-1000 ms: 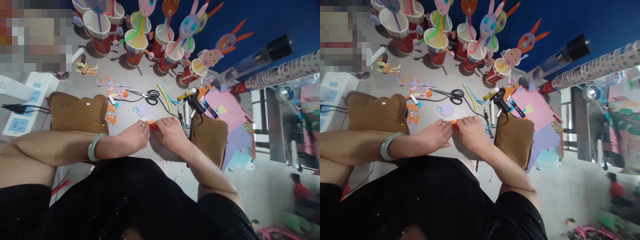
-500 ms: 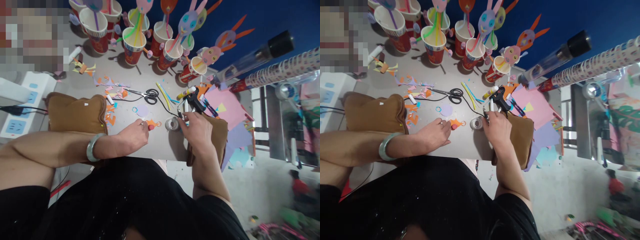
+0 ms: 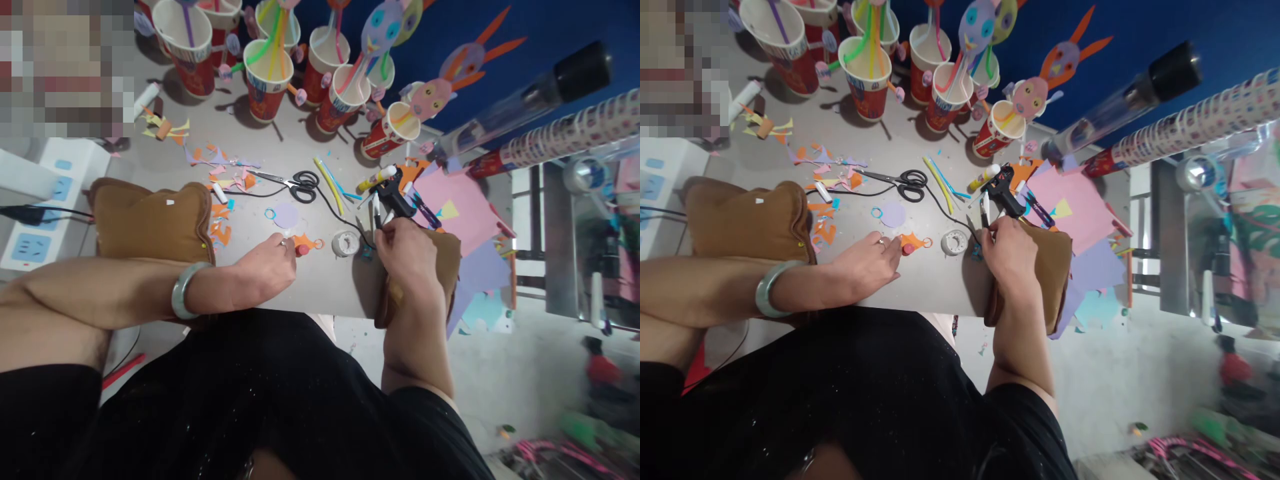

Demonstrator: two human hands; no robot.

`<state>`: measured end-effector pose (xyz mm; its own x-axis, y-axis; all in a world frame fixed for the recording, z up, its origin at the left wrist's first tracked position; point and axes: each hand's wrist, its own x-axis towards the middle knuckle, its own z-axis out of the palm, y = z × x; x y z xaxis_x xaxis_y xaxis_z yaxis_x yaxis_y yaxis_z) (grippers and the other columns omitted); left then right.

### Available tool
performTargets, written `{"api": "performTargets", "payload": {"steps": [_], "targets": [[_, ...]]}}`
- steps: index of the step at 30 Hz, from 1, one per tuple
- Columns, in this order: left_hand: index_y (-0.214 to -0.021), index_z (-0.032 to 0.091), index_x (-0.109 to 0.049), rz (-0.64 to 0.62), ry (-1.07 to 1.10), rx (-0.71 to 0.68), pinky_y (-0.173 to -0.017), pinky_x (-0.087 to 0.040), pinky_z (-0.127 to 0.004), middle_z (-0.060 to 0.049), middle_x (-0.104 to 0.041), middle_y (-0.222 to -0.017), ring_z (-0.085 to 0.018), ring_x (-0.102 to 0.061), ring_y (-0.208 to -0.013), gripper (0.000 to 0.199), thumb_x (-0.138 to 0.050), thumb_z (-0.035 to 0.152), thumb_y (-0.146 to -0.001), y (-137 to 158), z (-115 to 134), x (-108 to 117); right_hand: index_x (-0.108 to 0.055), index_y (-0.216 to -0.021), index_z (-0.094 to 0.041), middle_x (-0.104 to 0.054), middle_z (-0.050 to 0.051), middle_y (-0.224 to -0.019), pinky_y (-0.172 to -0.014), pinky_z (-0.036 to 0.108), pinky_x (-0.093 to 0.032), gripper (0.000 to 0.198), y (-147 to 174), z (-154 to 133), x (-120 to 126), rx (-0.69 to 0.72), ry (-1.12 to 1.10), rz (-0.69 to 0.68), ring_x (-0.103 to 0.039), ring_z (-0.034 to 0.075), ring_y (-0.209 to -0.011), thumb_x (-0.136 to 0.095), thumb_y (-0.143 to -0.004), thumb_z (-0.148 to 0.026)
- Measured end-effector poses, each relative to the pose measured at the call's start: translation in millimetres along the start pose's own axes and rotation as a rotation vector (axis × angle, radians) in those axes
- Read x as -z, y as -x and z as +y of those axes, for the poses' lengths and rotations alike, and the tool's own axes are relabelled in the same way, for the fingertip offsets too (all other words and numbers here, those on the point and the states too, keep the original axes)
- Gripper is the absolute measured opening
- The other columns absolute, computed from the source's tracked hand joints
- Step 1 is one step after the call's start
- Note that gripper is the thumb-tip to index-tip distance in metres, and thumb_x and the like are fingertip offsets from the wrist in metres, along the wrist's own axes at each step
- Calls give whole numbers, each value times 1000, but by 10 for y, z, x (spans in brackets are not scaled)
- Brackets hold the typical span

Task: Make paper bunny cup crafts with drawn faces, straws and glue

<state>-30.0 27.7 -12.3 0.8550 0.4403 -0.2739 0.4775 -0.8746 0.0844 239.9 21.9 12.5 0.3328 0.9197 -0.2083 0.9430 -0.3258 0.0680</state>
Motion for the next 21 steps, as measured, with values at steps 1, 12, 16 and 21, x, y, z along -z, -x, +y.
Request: {"api": "performTargets", "payload": {"steps": [1,12,16,21], "targets": [[-113,10,-75,0,21,12,-86,-39,-40,-18,-73,-109,-26,-64,-96,27,-54,23,-101,2,1,-6,-65,-110,-18,-75,15,-106,-77,40,-49,27,31,24,20,8,-36,42,-70,32,-95,-53,-95,-37],[-115,3,-74,161,-191,1,-78,-40,-37,-22,-71,-119,-23,-63,-83,31,-52,18,-101,103,60,-71,-64,-135,-24,-71,3,-81,-71,36,-55,39,270,-268,39,592,-610,250,-63,18,-67,-46,-100,-29],[-127,1,-70,139,-209,47,-79,-44,-37,-26,-68,-131,-23,-66,-85,36,-53,17,-100,141,115,-30,-77,-108,-23,-70,2,-75,-69,33,-57,31,248,-431,-47,716,-860,150,-65,15,-67,-47,-99,-25],[-126,1,-71,53,-197,28,-78,-49,-34,-23,-74,-121,-26,-70,-99,38,-49,4,-95,119,149,58,-72,-106,-23,-77,1,-82,-67,29,-61,28,255,-562,-213,788,-1216,-30,-73,14,-71,-46,-98,-16]]}}
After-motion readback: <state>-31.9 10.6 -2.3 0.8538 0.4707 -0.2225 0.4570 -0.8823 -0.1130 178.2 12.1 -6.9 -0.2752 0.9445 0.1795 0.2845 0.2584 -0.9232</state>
